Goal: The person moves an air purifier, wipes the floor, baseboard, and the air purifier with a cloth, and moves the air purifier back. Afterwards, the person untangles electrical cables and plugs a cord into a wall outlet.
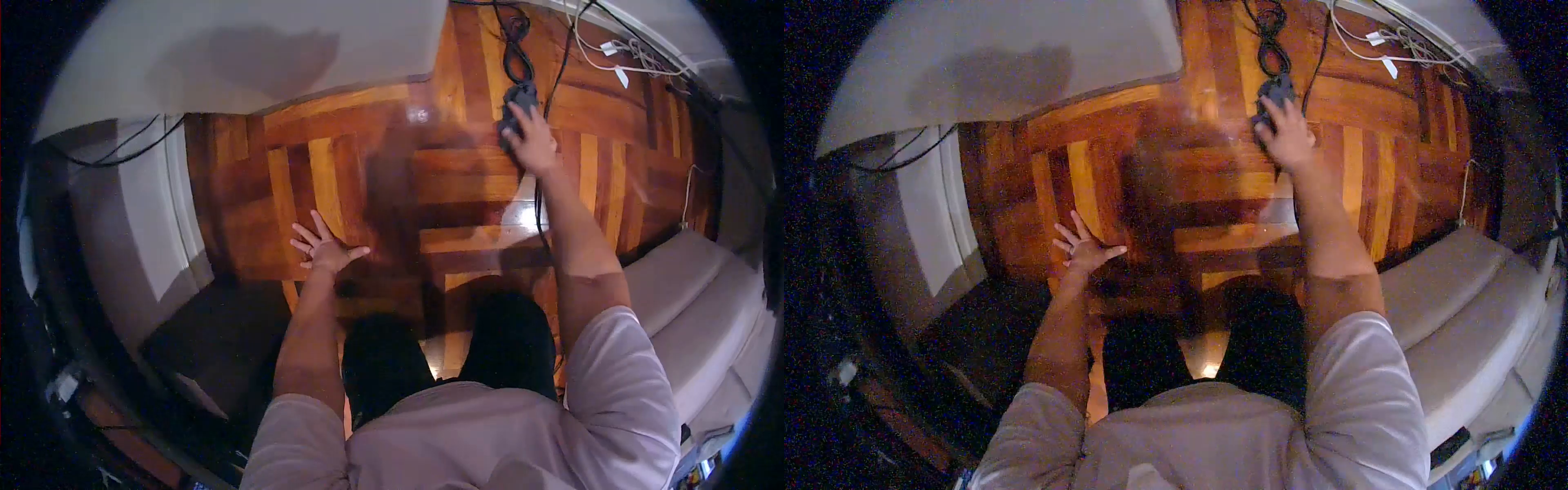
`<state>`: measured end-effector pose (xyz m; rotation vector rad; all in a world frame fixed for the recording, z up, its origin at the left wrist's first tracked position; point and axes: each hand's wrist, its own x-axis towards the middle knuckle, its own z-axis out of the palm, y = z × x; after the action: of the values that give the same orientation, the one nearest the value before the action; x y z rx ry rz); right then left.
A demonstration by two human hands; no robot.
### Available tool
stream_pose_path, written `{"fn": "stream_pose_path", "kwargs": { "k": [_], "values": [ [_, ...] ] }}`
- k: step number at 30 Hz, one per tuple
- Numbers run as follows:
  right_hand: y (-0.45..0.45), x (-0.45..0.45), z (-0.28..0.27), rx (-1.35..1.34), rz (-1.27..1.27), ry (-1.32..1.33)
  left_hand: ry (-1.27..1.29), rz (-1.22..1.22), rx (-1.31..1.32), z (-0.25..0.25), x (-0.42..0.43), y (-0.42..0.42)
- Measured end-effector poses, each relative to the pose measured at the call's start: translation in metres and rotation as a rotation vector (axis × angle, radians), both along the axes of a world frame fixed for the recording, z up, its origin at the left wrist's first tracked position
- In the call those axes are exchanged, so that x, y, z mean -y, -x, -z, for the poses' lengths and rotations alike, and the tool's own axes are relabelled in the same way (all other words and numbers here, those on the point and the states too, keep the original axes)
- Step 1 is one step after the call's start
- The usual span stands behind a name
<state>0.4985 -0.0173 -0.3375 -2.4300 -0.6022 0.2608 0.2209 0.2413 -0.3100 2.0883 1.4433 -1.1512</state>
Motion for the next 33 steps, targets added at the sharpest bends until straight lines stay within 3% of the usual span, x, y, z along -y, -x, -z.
{"fn": "stream_pose_path", "kwargs": {
  "k": [1,2,3,4,7,9,11,14,16,18,19,20,21,22,23,24,26,27,30,33],
  "values": [
    [0.015,-0.007,0.002,0.144,0.011,0.311,0.018,-0.008,-0.068,0.004,-0.002,-0.004],
    [0.032,-0.009,0.02,0.186,-0.086,0.281,0.025,-0.024,-0.066,0.006,-0.003,-0.009],
    [0.058,-0.02,0.012,0.071,-0.178,0.344,0.037,-0.018,-0.089,0.004,-0.002,-0.009],
    [0.087,-0.03,0.052,-0.215,-0.025,0.227,0.037,-0.014,-0.107,0.004,-0.003,-0.009],
    [0.176,-0.026,0.037,0.187,-0.708,0.266,0.059,-0.026,-0.092,0.005,-0.003,-0.008],
    [0.177,-0.04,0.017,0.108,-0.915,-0.042,0.064,-0.026,-0.083,0.002,-0.004,-0.01],
    [0.12,-0.054,0.016,0.047,-0.638,-0.115,0.069,-0.036,-0.086,0.0,-0.004,-0.008],
    [0.004,-0.089,-0.03,-0.434,-0.082,-0.562,0.079,-0.052,-0.139,-0.001,-0.004,-0.008],
    [-0.06,-0.076,0.047,-0.129,-0.027,-0.067,0.114,-0.027,-0.094,-0.007,-0.007,-0.009],
    [-0.004,-0.109,0.037,0.319,-0.09,0.274,0.117,-0.044,-0.109,-0.01,-0.008,-0.01],
    [0.038,-0.135,0.001,0.163,-0.107,0.397,0.135,-0.037,-0.117,-0.01,-0.008,-0.01],
    [0.062,-0.144,0.012,0.111,-0.282,0.448,0.137,-0.056,-0.12,-0.009,-0.008,-0.008],
    [0.102,-0.165,-0.004,-0.095,-0.266,0.541,0.125,-0.058,-0.105,-0.007,-0.007,-0.007],
    [0.138,-0.144,0.057,-0.035,-0.598,-0.017,0.113,-0.057,-0.086,-0.007,-0.008,-0.008],
    [0.173,-0.14,0.028,0.194,-0.745,0.184,0.118,-0.065,-0.078,-0.007,-0.007,-0.006],
    [0.166,-0.145,0.02,0.203,-0.753,0.186,0.122,-0.07,-0.03,-0.008,-0.007,-0.004],
    [0.159,-0.159,0.009,-0.261,-1.101,0.04,0.125,-0.075,0.016,-0.005,-0.009,0.001],
    [0.14,-0.167,0.0,-0.263,-1.107,0.04,0.123,-0.077,0.033,-0.002,-0.009,0.003],
    [0.033,-0.182,-0.015,-0.586,-0.471,-0.236,0.122,-0.1,0.074,0.006,-0.008,0.011],
    [0.04,-0.191,0.004,-0.008,-0.491,0.113,0.11,-0.104,0.143,0.007,-0.012,0.01]
  ]
}}
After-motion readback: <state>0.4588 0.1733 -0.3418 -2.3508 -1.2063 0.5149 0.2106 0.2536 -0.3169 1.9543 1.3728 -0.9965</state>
